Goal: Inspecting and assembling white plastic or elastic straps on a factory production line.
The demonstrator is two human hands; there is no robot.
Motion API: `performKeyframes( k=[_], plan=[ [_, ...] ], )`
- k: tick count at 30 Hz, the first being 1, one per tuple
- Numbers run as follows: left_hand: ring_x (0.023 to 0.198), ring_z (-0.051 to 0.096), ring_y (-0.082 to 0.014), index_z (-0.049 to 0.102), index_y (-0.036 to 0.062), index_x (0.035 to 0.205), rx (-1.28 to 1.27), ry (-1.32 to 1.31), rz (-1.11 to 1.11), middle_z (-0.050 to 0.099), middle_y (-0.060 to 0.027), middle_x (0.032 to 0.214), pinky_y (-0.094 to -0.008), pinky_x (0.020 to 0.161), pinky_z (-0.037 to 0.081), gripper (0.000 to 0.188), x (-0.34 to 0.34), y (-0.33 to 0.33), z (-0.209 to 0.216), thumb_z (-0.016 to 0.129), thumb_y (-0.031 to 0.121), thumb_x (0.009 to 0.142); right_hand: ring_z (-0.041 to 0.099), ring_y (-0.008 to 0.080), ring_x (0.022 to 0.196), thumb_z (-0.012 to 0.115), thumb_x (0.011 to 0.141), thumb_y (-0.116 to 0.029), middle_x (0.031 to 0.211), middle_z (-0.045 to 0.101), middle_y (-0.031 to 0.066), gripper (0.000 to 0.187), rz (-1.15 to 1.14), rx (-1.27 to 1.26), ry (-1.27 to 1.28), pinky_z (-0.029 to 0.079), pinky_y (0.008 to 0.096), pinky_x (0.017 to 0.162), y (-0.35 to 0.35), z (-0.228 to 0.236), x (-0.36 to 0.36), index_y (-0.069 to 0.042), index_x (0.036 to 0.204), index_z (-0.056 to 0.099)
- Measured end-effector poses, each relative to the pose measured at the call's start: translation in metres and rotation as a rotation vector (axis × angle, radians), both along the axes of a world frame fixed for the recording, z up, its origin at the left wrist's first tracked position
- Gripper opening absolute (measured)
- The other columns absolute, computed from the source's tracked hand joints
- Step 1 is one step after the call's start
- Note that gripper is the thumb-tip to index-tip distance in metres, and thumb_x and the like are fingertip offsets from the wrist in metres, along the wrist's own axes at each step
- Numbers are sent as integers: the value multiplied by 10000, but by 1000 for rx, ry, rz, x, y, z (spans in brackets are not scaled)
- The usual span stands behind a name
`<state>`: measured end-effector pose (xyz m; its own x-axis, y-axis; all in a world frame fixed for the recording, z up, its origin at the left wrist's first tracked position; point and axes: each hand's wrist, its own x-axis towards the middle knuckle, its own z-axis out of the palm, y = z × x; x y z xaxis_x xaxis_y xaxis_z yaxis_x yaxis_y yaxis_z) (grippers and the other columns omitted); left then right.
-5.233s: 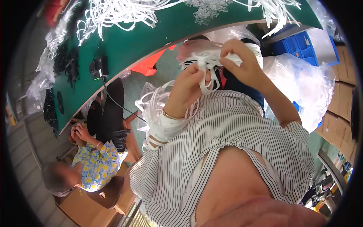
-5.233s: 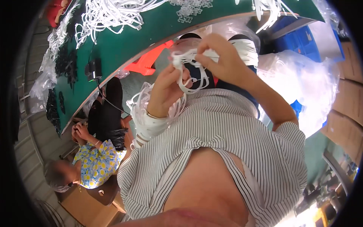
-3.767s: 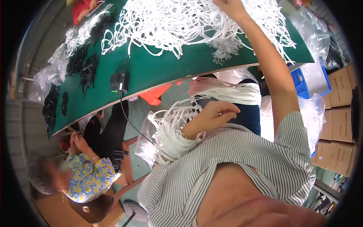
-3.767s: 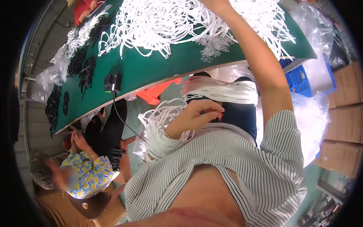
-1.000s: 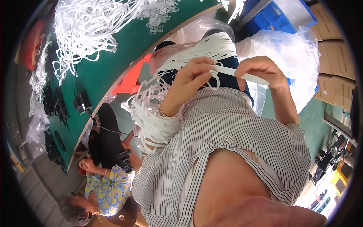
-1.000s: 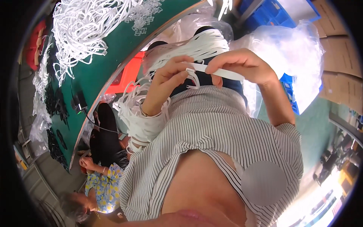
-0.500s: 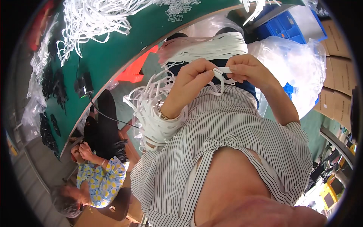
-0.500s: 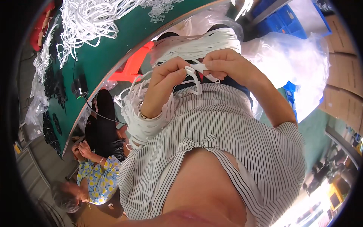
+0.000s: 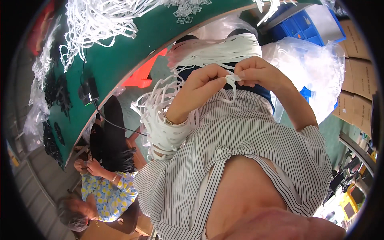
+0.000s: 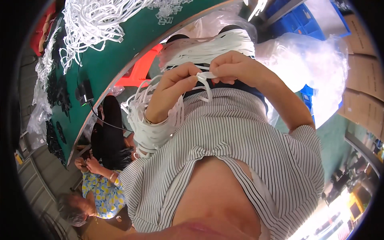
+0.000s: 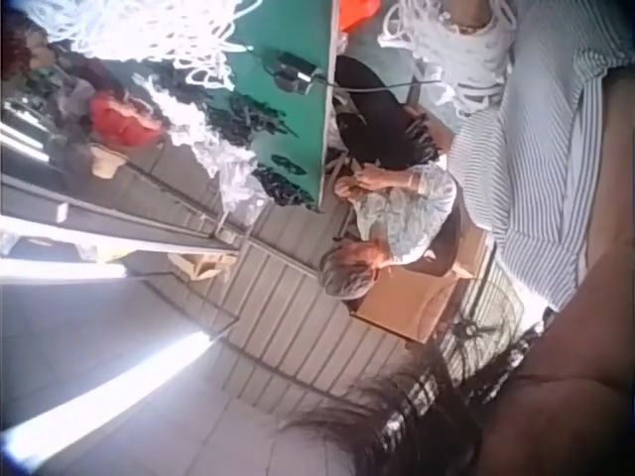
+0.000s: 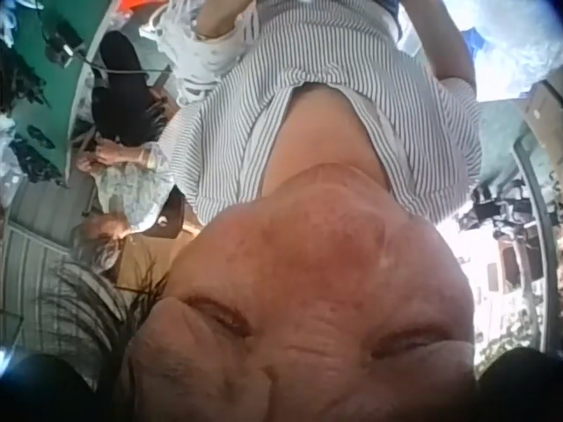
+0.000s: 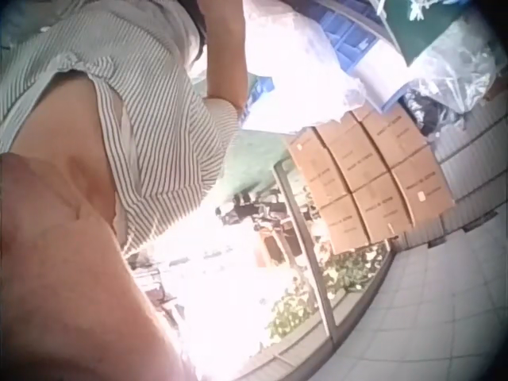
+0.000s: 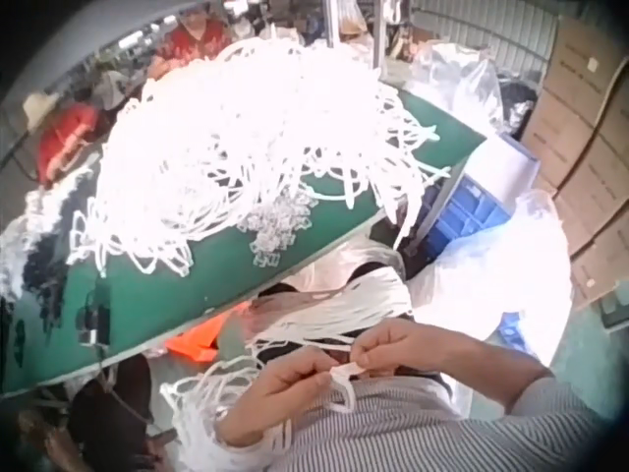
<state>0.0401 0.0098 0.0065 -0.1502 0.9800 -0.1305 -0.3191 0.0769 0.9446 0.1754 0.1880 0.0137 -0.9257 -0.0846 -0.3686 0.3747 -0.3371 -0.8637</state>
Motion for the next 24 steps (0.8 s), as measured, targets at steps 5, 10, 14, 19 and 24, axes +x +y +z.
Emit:
performKeyframes(
  k=[5, 10, 14, 19, 24],
  plan=[
    [673, 408, -17, 582, -11, 953, -4, 13, -38, 504, 44, 776, -189, 573, 335, 133, 0, 1, -1, 523, 81, 878, 419, 32, 508, 580, 830, -206, 655, 569, 19, 221, 10, 73, 7, 312, 162, 468, -1, 0, -1, -2, 745, 600],
    [669, 400, -17, 578, -12, 937, 16, 43, -55, 494, 46, 772, -190, 568, 331, 125, -3, 1, -7, 529, 86, 878, 421, 38, 508, 576, 822, -199, 647, 561, 17, 217, 19, 58, -7, 318, 169, 471, 2, -8, 0, 0, 738, 600],
    [660, 394, -19, 576, -11, 923, 2, 49, -57, 491, 48, 771, -193, 562, 329, 118, -2, 1, -5, 530, 87, 877, 426, 41, 507, 578, 816, -191, 645, 563, 28, 216, 1, 25, 0, 320, 173, 468, 5, -12, 1, 9, 737, 600],
    [682, 410, -17, 580, -13, 930, -52, -6, -67, 502, 50, 783, -188, 586, 343, 123, -3, -1, -3, 528, 84, 877, 381, 45, 461, 554, 803, -154, 565, 497, -2, 193, -16, -146, -27, 315, 193, 460, 5, -16, 0, 15, 712, 573],
    [744, 443, -16, 594, -18, 960, -39, -125, -71, 529, 44, 816, -176, 654, 363, 139, -3, 0, -1, 525, 75, 884, 347, 39, 437, 565, 809, -163, 525, 452, -20, 209, -10, -240, -41, 307, 188, 460, 7, -21, 1, 25, 719, 578]
  ],
)
